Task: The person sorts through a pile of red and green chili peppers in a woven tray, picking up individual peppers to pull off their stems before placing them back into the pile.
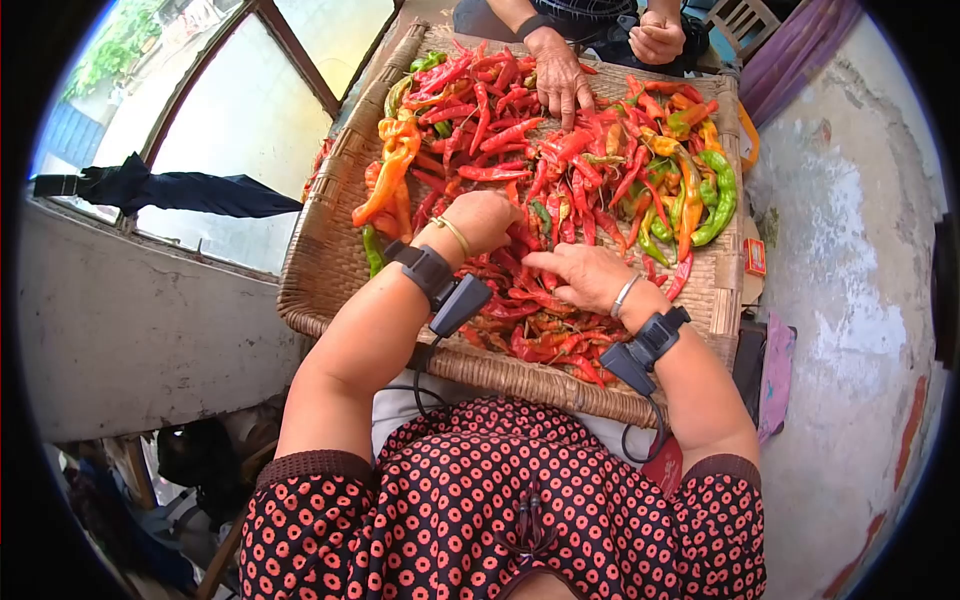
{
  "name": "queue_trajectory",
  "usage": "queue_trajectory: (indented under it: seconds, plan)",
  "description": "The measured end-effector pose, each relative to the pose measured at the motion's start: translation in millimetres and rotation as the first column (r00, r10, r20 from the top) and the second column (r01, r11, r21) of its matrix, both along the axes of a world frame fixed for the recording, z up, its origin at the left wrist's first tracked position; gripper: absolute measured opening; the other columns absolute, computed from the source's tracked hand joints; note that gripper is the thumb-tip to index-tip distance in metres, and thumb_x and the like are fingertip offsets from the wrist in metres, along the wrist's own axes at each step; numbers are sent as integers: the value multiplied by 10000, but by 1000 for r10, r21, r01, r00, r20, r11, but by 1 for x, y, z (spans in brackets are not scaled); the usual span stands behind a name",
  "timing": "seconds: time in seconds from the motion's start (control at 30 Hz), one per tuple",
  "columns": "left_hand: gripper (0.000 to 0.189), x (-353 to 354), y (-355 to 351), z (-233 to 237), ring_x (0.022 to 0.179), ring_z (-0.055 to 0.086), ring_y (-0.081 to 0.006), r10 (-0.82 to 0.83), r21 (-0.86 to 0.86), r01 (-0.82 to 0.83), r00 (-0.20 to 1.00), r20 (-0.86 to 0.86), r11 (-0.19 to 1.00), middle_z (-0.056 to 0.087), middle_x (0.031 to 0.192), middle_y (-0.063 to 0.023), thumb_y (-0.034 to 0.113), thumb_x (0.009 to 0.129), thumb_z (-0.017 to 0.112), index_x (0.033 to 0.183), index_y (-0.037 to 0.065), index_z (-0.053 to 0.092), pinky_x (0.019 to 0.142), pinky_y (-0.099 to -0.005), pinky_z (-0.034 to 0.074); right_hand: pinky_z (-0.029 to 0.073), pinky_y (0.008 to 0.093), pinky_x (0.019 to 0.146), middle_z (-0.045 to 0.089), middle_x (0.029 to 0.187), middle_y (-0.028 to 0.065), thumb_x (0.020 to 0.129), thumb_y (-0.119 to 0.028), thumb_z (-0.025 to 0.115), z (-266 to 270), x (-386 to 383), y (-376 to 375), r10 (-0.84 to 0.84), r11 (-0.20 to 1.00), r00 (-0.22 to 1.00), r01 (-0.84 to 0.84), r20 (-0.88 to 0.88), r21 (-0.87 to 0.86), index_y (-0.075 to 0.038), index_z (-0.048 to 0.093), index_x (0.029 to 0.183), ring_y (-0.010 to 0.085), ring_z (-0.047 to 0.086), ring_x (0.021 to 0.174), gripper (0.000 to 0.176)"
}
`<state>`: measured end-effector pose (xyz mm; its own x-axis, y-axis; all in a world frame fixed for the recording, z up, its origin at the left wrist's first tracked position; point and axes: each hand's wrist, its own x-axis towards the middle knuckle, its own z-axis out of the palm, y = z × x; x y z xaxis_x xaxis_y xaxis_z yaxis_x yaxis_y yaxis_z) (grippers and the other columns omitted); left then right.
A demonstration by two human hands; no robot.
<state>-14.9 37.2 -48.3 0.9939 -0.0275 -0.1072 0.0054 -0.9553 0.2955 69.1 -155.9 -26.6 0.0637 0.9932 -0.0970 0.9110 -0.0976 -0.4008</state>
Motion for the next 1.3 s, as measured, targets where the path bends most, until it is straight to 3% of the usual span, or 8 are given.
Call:
queue_trajectory:
  seconds: [0.43,0.6,0.97,1.03,1.1,1.17,1.23,1.3]
  plan:
    - [228,4,-14,-5,717,579,-285,10,-235,5,998,61,972,596,753,-135,185,624,666,825,92,610,647,-352,466,462,396,531,539,660,84,714,-148,514,-12,7,1,-31,996,961,5,273,95,-133,516,787,280,577,652,75]
    - [173,13,-29,-10,606,509,-49,119,-892,-84,992,-35,445,578,695,52,71,775,598,948,71,613,565,-224,449,462,386,563,571,709,81,665,-136,572,8,39,-19,-207,959,973,182,99,218,-132,551,782,280,570,663,120]
    - [196,9,21,38,565,488,-41,644,-961,-121,762,69,247,556,701,26,134,810,559,975,31,584,496,-188,405,426,232,588,543,732,29,721,-91,614,38,57,-34,-256,905,823,388,-507,173,-11,590,836,109,528,663,142]
    - [290,12,31,37,682,560,-172,582,-452,-380,384,717,807,583,706,-58,112,728,626,988,5,557,657,-261,456,426,202,553,553,706,-2,763,-115,601,43,55,-34,-396,845,469,522,-789,-113,-13,580,846,60,513,599,133]
    - [334,11,25,34,814,570,-259,540,-413,-377,347,767,829,593,762,-140,106,683,647,979,-17,553,771,-291,438,423,183,520,558,683,-13,785,-132,589,43,54,-33,-353,848,474,527,-807,-61,-25,571,857,39,499,540,130]
    - [331,12,12,33,813,584,-218,360,-617,75,755,548,784,611,810,-127,131,704,653,989,-9,558,753,-290,451,424,176,515,560,685,-12,784,-140,587,50,49,-33,-314,840,352,536,-881,-85,-31,574,845,40,511,549,126]
    - [343,2,-18,50,866,553,-126,248,-842,-156,968,-27,516,591,965,-83,96,762,618,1078,-5,530,765,-253,448,423,174,511,562,685,-12,785,-149,586,51,44,-31,-307,836,306,538,-901,-103,-35,577,842,39,512,546,128]
    - [339,3,-34,39,802,544,-87,86,-716,108,970,229,690,592,911,-43,103,777,610,1092,8,527,702,-231,460,421,172,507,564,686,-11,785,-159,585,51,41,-30,-297,834,261,539,-919,-116,-39,580,839,39,513,544,132]
